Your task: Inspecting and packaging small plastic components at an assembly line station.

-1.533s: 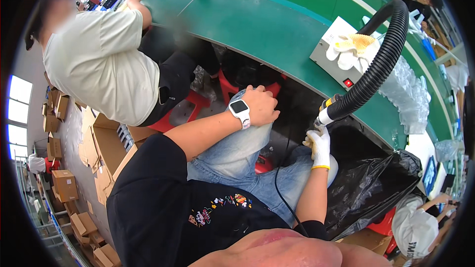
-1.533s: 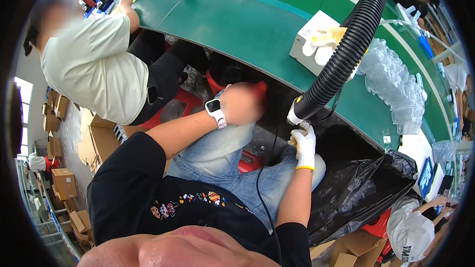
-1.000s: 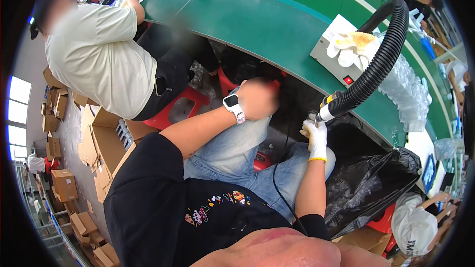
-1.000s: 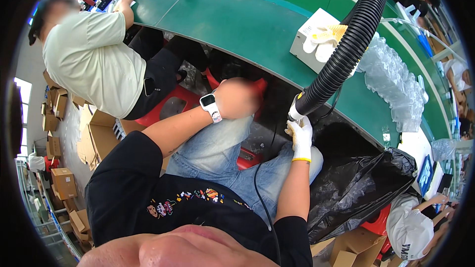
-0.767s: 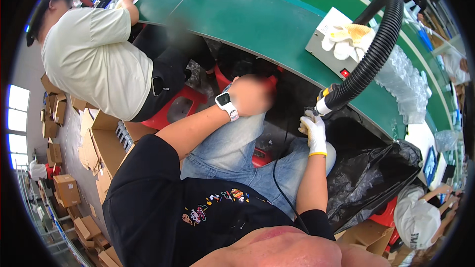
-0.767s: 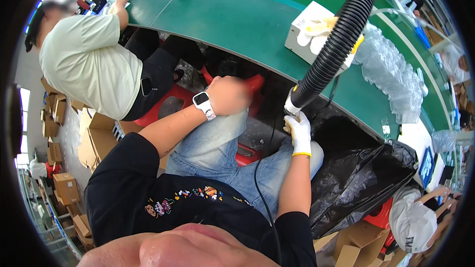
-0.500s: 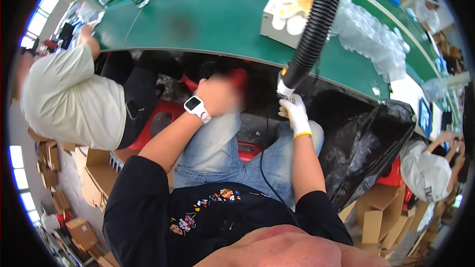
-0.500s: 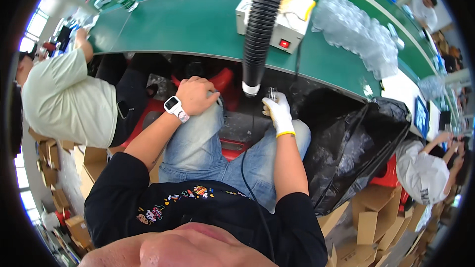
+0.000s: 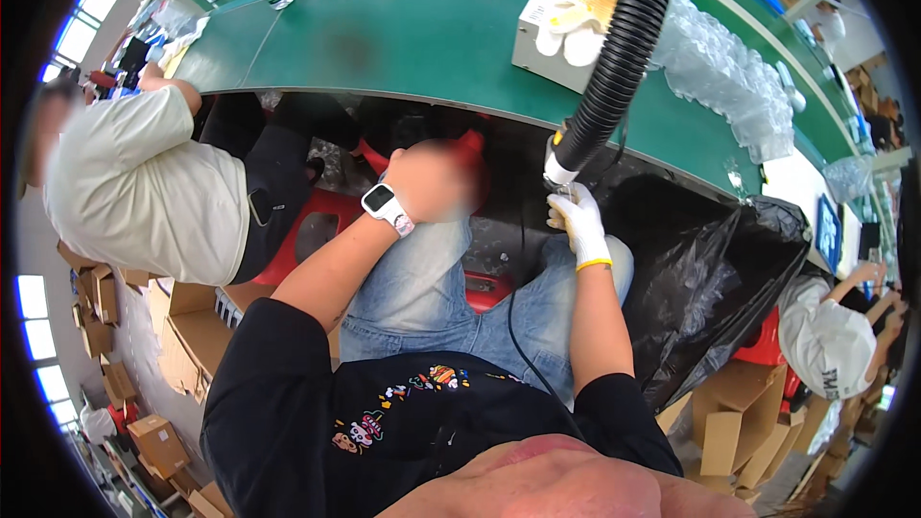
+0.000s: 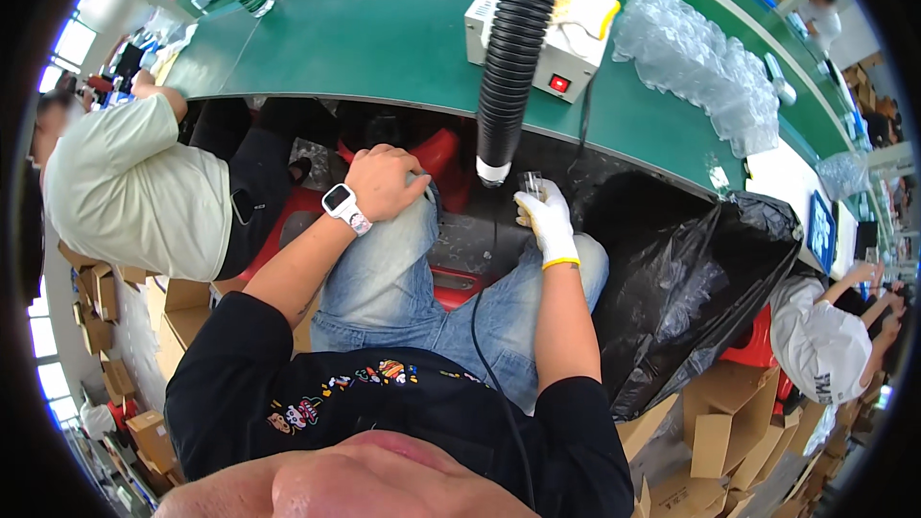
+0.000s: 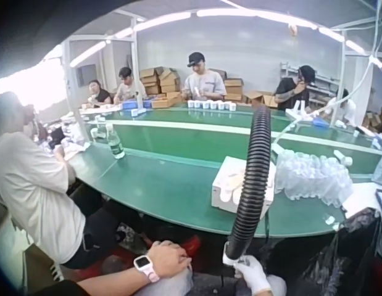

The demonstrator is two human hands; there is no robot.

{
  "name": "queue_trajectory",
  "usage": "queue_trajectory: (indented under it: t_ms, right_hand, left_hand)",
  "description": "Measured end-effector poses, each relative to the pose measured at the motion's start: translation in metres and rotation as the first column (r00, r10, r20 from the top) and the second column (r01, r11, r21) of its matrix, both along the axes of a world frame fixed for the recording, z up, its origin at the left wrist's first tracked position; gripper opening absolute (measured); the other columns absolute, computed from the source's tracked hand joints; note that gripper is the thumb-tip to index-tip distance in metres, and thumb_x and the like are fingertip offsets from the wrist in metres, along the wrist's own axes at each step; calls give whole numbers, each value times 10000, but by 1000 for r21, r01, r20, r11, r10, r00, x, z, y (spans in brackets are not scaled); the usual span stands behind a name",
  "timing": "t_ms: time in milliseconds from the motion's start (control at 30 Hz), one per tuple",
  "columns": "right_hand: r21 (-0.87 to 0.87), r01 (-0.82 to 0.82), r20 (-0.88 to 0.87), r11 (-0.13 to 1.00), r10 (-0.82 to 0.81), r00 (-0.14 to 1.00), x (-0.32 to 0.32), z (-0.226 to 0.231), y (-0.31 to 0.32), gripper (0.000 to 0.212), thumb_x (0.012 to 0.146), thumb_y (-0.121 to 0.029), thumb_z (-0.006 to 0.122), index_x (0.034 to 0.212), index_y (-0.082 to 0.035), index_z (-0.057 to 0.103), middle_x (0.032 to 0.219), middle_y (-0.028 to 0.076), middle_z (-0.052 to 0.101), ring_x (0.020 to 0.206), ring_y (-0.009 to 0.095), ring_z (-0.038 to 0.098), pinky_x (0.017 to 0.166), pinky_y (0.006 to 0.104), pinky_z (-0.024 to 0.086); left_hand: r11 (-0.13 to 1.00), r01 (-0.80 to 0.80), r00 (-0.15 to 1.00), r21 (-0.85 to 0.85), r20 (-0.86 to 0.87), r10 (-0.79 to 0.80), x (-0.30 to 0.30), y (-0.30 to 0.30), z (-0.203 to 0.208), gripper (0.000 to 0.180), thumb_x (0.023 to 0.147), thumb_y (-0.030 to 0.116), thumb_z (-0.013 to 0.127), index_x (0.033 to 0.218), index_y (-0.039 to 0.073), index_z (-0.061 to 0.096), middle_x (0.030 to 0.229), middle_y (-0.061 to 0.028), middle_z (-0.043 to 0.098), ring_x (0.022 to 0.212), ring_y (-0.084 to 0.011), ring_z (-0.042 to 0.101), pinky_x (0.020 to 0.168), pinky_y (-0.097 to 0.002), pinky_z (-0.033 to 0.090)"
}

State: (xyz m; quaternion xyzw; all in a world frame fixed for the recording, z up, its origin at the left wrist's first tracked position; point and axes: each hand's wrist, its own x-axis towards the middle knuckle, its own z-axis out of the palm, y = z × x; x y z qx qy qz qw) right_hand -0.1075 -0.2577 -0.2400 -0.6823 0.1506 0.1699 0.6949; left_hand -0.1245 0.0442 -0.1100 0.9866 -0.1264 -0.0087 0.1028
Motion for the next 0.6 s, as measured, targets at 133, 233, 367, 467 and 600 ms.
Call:
queue_trajectory:
  t_ms: [133,233,367,467,600]
  right_hand:
    - [27,-20,1,999,20,1000,1,-3,-1,292,887,-124,716,1134,-40,585,860,29,592,646,110,575,581,283,543]
    - [19,-37,-3,999,37,999,1,-4,-1,356,877,-125,732,1194,-36,594,890,38,612,670,114,592,586,280,550]
    - [16,-33,-13,999,33,999,0,-1,0,386,875,-117,736,1227,-34,600,900,40,622,681,114,599,590,278,554]
    - [9,-22,-21,1000,22,1000,-2,3,1,352,881,-106,726,1201,-35,598,886,34,609,670,111,590,589,277,551]
    - [5,-13,-21,1000,13,1000,-2,6,2,294,892,-95,708,1155,-30,594,863,23,580,653,106,572,587,275,543]
  left_hand:
    - [1000,-10,1000,-2,-9,10,0,2,0,276,880,382,656,878,129,766,992,-46,749,1049,-271,666,843,-455,496]
    - [1000,-28,999,13,-20,28,-1,2,0,282,885,390,653,889,132,765,992,-42,749,1055,-266,665,848,-452,492]
    - [999,-27,999,40,-43,29,-1,1,3,289,891,400,648,909,135,763,989,-40,748,1059,-261,664,852,-449,490]
    - [999,-24,998,44,-62,27,-1,0,5,292,894,402,645,919,136,762,980,-39,748,1059,-260,664,849,-447,490]
    - [999,-22,998,29,-56,24,-1,1,4,292,894,402,644,942,137,758,983,-46,751,1056,-264,666,848,-448,491]
